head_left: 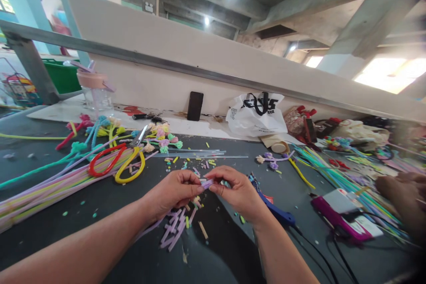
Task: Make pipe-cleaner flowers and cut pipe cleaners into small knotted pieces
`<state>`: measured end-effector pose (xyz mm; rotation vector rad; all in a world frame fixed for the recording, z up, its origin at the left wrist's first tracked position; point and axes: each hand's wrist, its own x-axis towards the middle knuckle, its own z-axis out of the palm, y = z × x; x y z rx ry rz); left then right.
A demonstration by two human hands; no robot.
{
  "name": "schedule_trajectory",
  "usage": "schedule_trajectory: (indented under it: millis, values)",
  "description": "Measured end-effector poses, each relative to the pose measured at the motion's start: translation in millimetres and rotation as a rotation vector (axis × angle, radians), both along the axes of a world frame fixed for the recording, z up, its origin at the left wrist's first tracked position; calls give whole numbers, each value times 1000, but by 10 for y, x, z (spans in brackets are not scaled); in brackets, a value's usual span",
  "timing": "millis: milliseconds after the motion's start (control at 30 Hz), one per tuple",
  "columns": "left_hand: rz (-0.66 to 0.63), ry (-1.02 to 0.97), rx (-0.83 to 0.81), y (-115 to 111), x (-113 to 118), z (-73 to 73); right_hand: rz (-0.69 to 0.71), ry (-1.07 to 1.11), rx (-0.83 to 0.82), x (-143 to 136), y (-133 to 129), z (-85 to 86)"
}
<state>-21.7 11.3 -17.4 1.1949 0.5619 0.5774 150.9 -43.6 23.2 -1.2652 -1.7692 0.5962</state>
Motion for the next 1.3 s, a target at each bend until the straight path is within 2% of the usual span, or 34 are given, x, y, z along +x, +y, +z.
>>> schedule_trajectory:
  millis: [433,1100,1300]
  values:
    - [-10,40,33,-18,-6,31,-26,-87,33,-10,4,2]
    - [71,116,27,-55,32,114,-51,-100,9,-31,-6,-9]
    - [86,140,73,-50,31,82,-65,-81,6,-29,-2,-20]
